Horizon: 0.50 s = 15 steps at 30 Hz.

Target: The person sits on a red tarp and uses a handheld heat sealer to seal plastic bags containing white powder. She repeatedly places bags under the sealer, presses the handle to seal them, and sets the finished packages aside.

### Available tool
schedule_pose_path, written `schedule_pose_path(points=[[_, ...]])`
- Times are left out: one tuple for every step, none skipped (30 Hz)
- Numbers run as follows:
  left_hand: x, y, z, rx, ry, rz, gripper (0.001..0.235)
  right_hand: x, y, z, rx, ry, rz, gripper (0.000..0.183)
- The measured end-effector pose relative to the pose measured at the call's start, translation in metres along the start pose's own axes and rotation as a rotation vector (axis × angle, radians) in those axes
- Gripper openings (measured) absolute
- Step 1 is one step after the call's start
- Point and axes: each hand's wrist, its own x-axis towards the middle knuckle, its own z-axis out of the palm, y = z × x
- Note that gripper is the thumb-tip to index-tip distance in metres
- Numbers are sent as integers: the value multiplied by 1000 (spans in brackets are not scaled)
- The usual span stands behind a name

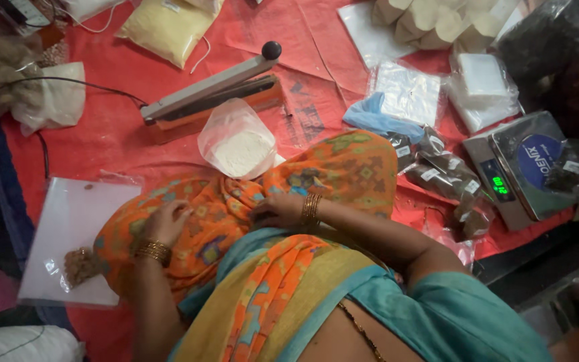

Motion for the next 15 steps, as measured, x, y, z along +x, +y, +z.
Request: schedule_pose_path(points=[[0,8,2,8,-27,17,36,0,1,7,-11,18,-40,23],[0,15,4,15,-23,54,36,2,3,14,-21,35,-83,22],[0,23,6,22,-18,91,35,5,5,21,-31,51,-125,21],[-2,30,8,30,-18,127,35,8,7,28,-117,51,-172,20],[-5,36,8,29,-48,129,34,11,10,34,-204,51,-218,20],[-8,40,7,25,-76,131,33,13,11,38,-292,48,-263,19],[-12,43,6,22,-105,133,31,13,13,42,-277,53,-244,20],[-14,47,6,32,-101,119,32,13,14,43,-264,56,-224,21],[-17,49,7,43,-97,105,33,12,15,44,-250,60,-204,22],[-19,50,6,55,-93,89,33,12,15,45,-209,56,-175,21],[-21,51,6,36,-85,106,34,11,14,45,-167,51,-145,20],[-23,50,7,18,-75,123,35,10,13,46,-127,47,-117,20],[-26,49,8,0,-65,141,35,9,11,48,-126,58,-89,20],[-27,48,9,0,-65,141,36,9,9,50,-126,70,-61,20],[-29,47,10,0,-65,141,37,8,7,52,-126,83,-33,20]])
